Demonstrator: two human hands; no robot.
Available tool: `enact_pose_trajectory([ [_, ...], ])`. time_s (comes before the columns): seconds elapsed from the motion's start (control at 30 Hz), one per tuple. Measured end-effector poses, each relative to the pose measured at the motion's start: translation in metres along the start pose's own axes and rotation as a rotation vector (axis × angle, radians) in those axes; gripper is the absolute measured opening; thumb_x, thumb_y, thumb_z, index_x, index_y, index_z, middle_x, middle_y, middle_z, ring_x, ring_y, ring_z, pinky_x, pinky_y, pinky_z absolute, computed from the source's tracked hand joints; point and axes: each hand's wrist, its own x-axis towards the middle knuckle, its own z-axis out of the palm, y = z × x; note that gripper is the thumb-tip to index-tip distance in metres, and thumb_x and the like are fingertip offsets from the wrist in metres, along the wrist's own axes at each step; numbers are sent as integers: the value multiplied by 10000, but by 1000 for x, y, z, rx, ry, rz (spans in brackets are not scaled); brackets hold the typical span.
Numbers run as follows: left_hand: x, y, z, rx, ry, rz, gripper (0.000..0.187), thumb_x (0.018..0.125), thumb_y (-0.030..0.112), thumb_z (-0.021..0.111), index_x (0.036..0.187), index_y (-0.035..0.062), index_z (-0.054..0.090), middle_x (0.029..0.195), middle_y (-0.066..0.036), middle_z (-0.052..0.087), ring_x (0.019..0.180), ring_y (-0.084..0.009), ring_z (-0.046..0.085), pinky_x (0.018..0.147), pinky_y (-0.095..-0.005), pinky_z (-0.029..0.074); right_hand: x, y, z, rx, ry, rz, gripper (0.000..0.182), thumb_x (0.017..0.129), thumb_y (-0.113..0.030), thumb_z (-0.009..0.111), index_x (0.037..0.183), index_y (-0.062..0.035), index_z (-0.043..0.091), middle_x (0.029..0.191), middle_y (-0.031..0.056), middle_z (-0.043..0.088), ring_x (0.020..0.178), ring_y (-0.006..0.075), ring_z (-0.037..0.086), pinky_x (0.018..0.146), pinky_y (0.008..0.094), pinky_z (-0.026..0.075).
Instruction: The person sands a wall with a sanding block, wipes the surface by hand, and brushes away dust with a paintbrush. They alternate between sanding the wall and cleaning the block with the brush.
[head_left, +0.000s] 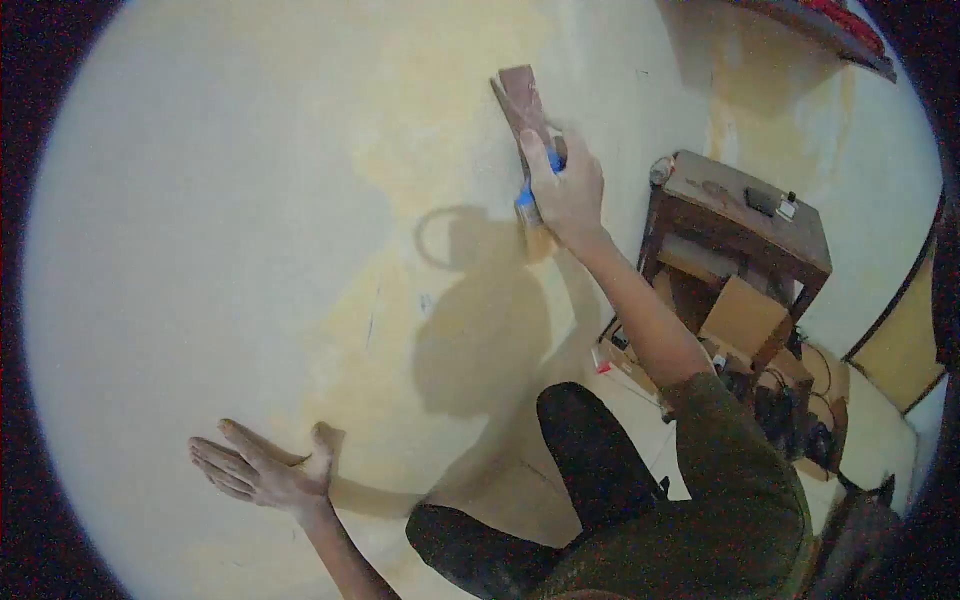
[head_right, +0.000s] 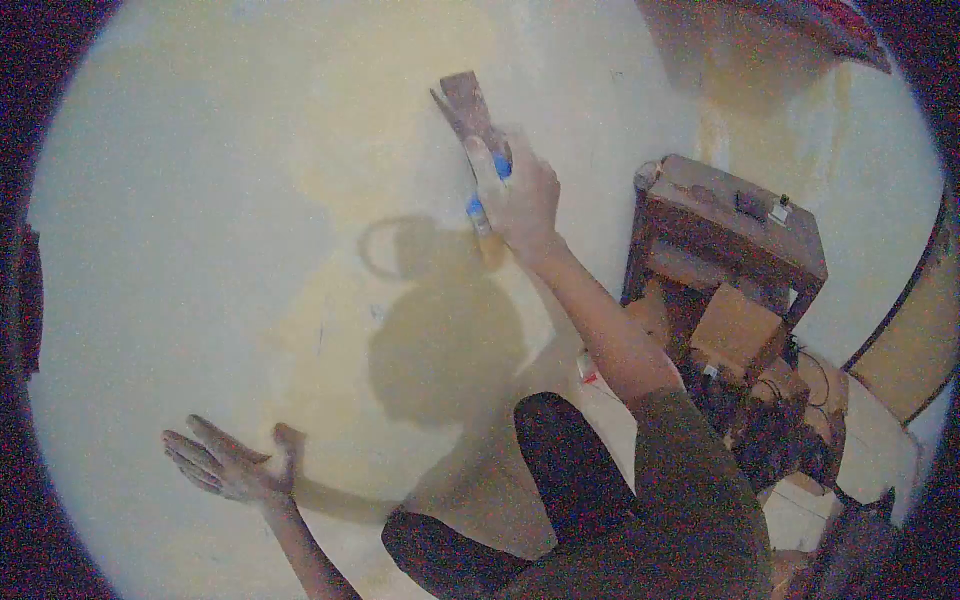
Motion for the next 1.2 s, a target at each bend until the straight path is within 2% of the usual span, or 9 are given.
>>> enact_pose_trajectory([
  [0.1,-3,-2,-1,12,-23,-12,1035,854,743,555,1626,92,330,1675,-283,246,1547,-466,251,1235,-597,228,-19,-5,4,-34,-92,148,494,990,-519,608,1232,-92,665,887,200,724,850,391,722,786,492,533],
  [0.2,2,1,0,0,-10,-15,1043,846,739,562,1625,86,329,1673,-288,247,1549,-467,243,1235,-602,220,-68,-1,1,42,-197,-138,468,998,-500,596,1220,-93,659,875,197,717,831,404,714,761,503,528],
  [0.3,-7,-4,-5,28,-28,-25,1068,825,740,570,1627,81,322,1673,-293,242,1548,-476,238,1232,-609,218,-27,-13,-10,-144,-258,91,445,1001,-484,599,1227,-105,656,901,205,722,842,401,719,765,511,532],
  [0.53,1,-1,-1,20,-17,-10,1078,847,795,517,1636,91,305,1679,-283,235,1549,-478,230,1230,-614,216,-96,30,-5,31,-116,47,392,994,-477,611,1092,-101,662,757,197,682,709,420,696,669,511,525],
  [0.67,2,0,-4,33,-23,3,1070,860,801,500,1638,94,302,1683,-281,224,1554,-472,222,1235,-608,208,-26,5,-4,-23,-177,-28,356,958,-407,673,1136,-101,638,730,204,662,683,426,681,654,535,520],
  [0.8,-1,-3,-5,37,-26,-2,1068,855,779,530,1637,89,302,1687,-280,214,1559,-469,213,1245,-594,191,-22,9,-5,-219,-248,23,394,947,-399,693,1195,-96,645,847,186,716,822,412,714,757,523,534],
  [0.9,4,-3,-9,0,-20,-5,1081,840,773,561,1638,89,303,1689,-277,212,1559,-468,214,1246,-593,188,-86,18,-12,93,-198,56,390,952,-417,690,1179,-100,674,934,189,738,906,405,719,827,531,531],
  [1.07,2,-7,-8,26,-45,2,1100,819,761,585,1639,86,298,1685,-289,211,1557,-468,220,1239,-606,199,-6,-29,6,97,-100,-84,373,981,-434,669,1127,-93,694,765,174,705,693,349,734,623,451,554],
  [1.2,5,-5,-9,29,-38,-3,1100,826,779,565,1640,89,296,1685,-290,209,1551,-474,229,1234,-614,204,-55,-8,-7,3,-234,-28,363,998,-424,657,1089,-74,686,731,166,683,669,353,715,616,460,537],
])
